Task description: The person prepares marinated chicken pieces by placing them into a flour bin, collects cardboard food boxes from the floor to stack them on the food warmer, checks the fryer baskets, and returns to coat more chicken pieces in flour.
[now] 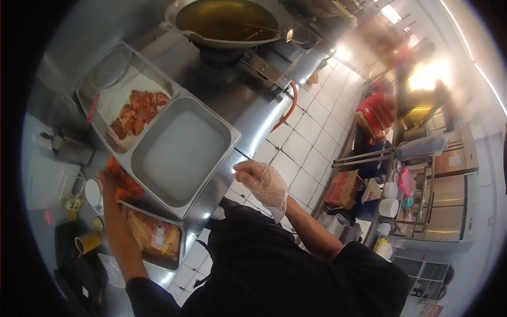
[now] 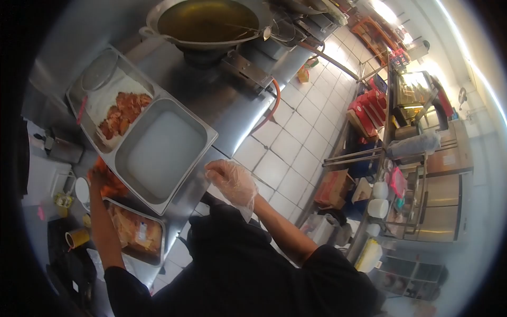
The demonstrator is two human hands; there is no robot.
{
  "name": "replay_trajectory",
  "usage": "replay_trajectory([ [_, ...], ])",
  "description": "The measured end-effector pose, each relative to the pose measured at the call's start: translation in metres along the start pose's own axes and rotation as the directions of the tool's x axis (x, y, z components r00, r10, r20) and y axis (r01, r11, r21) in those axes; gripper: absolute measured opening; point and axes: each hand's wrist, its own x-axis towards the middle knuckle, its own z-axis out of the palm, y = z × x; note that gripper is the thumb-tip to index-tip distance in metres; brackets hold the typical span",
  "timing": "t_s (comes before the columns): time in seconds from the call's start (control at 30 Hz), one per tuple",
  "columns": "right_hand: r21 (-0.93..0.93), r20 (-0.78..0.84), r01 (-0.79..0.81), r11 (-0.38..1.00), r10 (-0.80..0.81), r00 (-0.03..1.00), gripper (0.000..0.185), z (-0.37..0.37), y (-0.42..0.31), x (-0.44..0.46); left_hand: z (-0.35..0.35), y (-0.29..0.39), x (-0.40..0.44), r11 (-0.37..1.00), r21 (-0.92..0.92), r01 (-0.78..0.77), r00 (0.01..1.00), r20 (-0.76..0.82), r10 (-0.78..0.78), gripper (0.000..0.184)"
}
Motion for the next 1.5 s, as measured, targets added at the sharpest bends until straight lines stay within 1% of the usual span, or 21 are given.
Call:
replay_trajectory([
  [0.03, -0.074, 0.007, 0.021, 0.997, -0.02, 1.0, 0.022, 0.0, -0.008, -0.001, 0.033, -0.01, 0.0, 0.993, -0.104, -0.052, 0.991, -0.126, 0.039, 0.047],
  [0.07, -0.045, 0.016, 0.048, 0.998, -0.047, 0.999, 0.022, 0.003, -0.008, 0.001, 0.025, -0.01, -0.011, 0.973, -0.229, 0.009, 0.996, -0.079, -0.028, 0.033],
  [0.13, 0.009, 0.035, 0.093, 0.996, -0.093, 0.995, 0.022, 0.017, 0.0, 0.001, 0.021, -0.019, -0.053, 0.646, -0.761, 0.063, 0.977, -0.085, -0.195, 0.032],
  [0.2, 0.03, 0.041, 0.195, 0.98, -0.196, 0.98, 0.023, 0.025, 0.001, -0.001, -0.021, -0.021, -0.105, 0.471, -0.875, 0.109, 0.987, 0.037, -0.159, 0.039],
  [0.27, 0.0, 0.029, 0.294, 0.956, -0.294, 0.955, 0.023, 0.031, -0.002, -0.001, 0.027, -0.048, -0.102, 0.443, -0.896, -0.024, 0.99, -0.081, -0.111, 0.046],
  [0.3, -0.01, 0.039, 0.29, 0.957, -0.29, 0.956, 0.023, 0.032, -0.005, -0.003, 0.048, -0.061, -0.098, 0.262, -0.941, 0.213, 0.966, 0.164, -0.199, 0.045],
  [0.33, -0.023, 0.052, 0.288, 0.957, -0.287, 0.957, 0.022, 0.032, -0.009, -0.006, 0.07, -0.07, -0.108, 0.345, -0.937, 0.05, 0.936, -0.076, -0.343, 0.051],
  [0.4, -0.034, 0.072, 0.29, 0.956, -0.287, 0.955, 0.022, 0.034, -0.014, -0.009, 0.105, -0.087, -0.12, 0.504, -0.862, -0.059, 0.823, -0.327, -0.464, 0.055],
  [0.47, -0.036, 0.084, 0.285, 0.958, -0.282, 0.956, 0.022, 0.035, -0.015, -0.013, 0.086, -0.091, -0.16, 0.337, -0.941, 0.04, 0.842, -0.15, -0.518, 0.055],
  [0.53, -0.04, 0.087, 0.315, 0.948, -0.311, 0.946, 0.022, 0.036, -0.015, -0.015, 0.079, -0.094, -0.202, 0.397, -0.9, 0.179, 0.807, -0.096, -0.583, 0.054],
  [0.6, -0.045, 0.095, 0.317, 0.947, -0.312, 0.945, 0.022, 0.038, -0.012, -0.018, 0.11, -0.103, -0.228, 0.496, -0.829, 0.258, 0.746, -0.155, -0.647, 0.053],
  [0.67, -0.056, 0.1, 0.299, 0.953, -0.292, 0.951, 0.023, 0.038, -0.006, -0.016, 0.154, -0.113, -0.252, 0.474, -0.812, 0.341, 0.726, -0.093, -0.681, 0.055],
  [0.8, -0.227, 0.055, 0.262, 0.938, -0.256, 0.965, 0.027, 0.028, 0.031, -0.002, 0.123, -0.071, -0.308, 0.13, -0.91, 0.395, 0.533, 0.112, -0.838, 0.06],
  [0.87, -0.332, -0.008, 0.239, 0.913, -0.256, 0.967, 0.028, 0.022, 0.067, 0.006, 0.144, -0.075, -0.313, 0.18, -0.864, 0.471, 0.53, 0.114, -0.84, 0.064],
  [0.93, -0.441, -0.029, 0.198, 0.875, -0.234, 0.972, 0.028, 0.008, 0.094, 0.006, 0.104, -0.058, -0.331, 0.105, -0.838, 0.536, 0.5, 0.215, -0.839, 0.057],
  [1.0, -0.507, -0.058, 0.132, 0.852, -0.186, 0.981, 0.028, -0.004, 0.103, -0.003, 0.089, -0.021, -0.366, 0.215, -0.953, 0.215, 0.516, -0.077, -0.853, 0.048],
  [1.03, -0.522, -0.078, 0.087, 0.848, -0.149, 0.986, 0.028, -0.012, 0.106, -0.011, 0.069, -0.004, -0.377, 0.232, -0.958, 0.169, 0.516, -0.115, -0.849, 0.049],
  [1.17, -0.588, -0.226, -0.084, 0.805, -0.064, 0.972, 0.03, -0.031, 0.119, -0.038, -0.014, 0.054, -0.429, 0.186, -0.975, 0.121, 0.552, -0.09, -0.829, 0.054],
  [1.37, -0.508, -0.316, -0.144, 0.849, -0.028, 0.948, 0.031, -0.052, 0.13, -0.059, -0.111, 0.1, -0.482, 0.084, -0.991, 0.1, 0.627, -0.003, -0.779, 0.064],
  [1.47, -0.462, -0.308, -0.18, 0.868, 0.033, 0.951, 0.031, -0.06, 0.14, -0.056, -0.126, 0.092, -0.477, 0.379, -0.916, -0.132, 0.718, -0.352, -0.601, 0.042],
  [1.5, -0.466, -0.304, -0.183, 0.865, 0.038, 0.952, 0.031, -0.064, 0.147, -0.054, -0.139, 0.096, -0.477, 0.368, -0.919, -0.143, 0.697, -0.358, -0.621, 0.041],
])
